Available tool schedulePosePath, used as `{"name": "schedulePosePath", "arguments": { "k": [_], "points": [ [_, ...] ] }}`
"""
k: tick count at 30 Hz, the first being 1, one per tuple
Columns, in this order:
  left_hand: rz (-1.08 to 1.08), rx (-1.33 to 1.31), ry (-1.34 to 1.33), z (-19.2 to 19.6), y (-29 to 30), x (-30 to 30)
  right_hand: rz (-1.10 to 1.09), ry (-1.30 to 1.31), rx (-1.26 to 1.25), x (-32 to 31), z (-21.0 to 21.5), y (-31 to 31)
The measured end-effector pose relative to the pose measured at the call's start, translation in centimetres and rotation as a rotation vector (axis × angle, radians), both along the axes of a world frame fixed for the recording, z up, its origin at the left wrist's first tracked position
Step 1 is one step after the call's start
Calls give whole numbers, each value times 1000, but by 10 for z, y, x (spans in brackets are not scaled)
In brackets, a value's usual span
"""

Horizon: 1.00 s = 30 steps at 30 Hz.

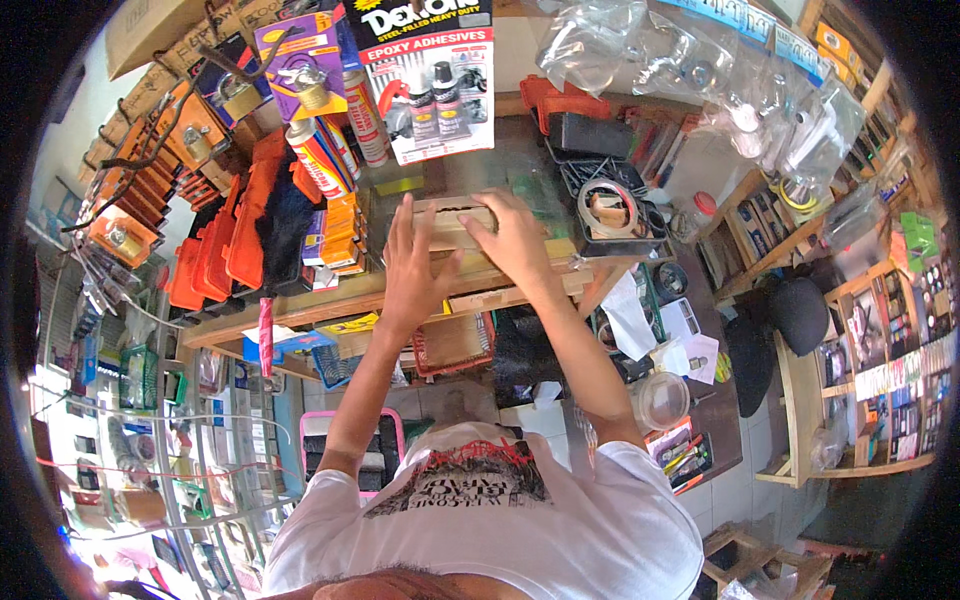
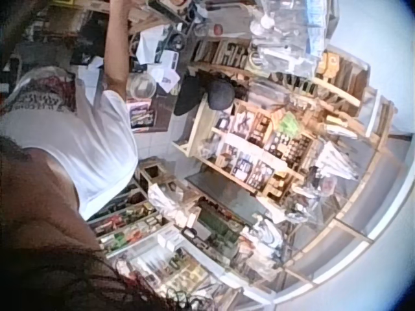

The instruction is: The person assembles small cardboard boxes on a cluttered workbench in a hardware store. They fold the flaps, apply adhesive tape to seal the boxes, and place the finished boxes on the counter.

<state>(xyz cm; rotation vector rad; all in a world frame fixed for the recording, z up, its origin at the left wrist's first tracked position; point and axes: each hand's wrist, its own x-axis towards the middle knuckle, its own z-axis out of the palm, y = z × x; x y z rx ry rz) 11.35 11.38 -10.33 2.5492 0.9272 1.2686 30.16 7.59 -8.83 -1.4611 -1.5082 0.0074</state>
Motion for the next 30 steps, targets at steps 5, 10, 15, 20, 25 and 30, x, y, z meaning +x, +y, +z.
{"name": "schedulePosePath", "arguments": {
  "k": [5, 10, 15, 20, 25, 30],
  "points": [
    [2, 91, 173, -9, -4, 14, -110, -51, 99, -14, -13, -10],
    [19, 10, 204, -6, 9, 13, -148, -224, 75, -20, -8, -28],
    [-64, -5, 259, -3, 32, 12, -81, -175, 8, -27, -14, -45],
    [-174, -15, 249, 4, 46, 7, 106, 144, -21, -13, -2, -68],
    [-239, -3, 190, 0, 52, 7, -255, 66, 159, 50, 43, -114],
    [-209, 108, 243, 6, 62, 0, -445, -212, 6, 100, 34, -137]
  ]
}}
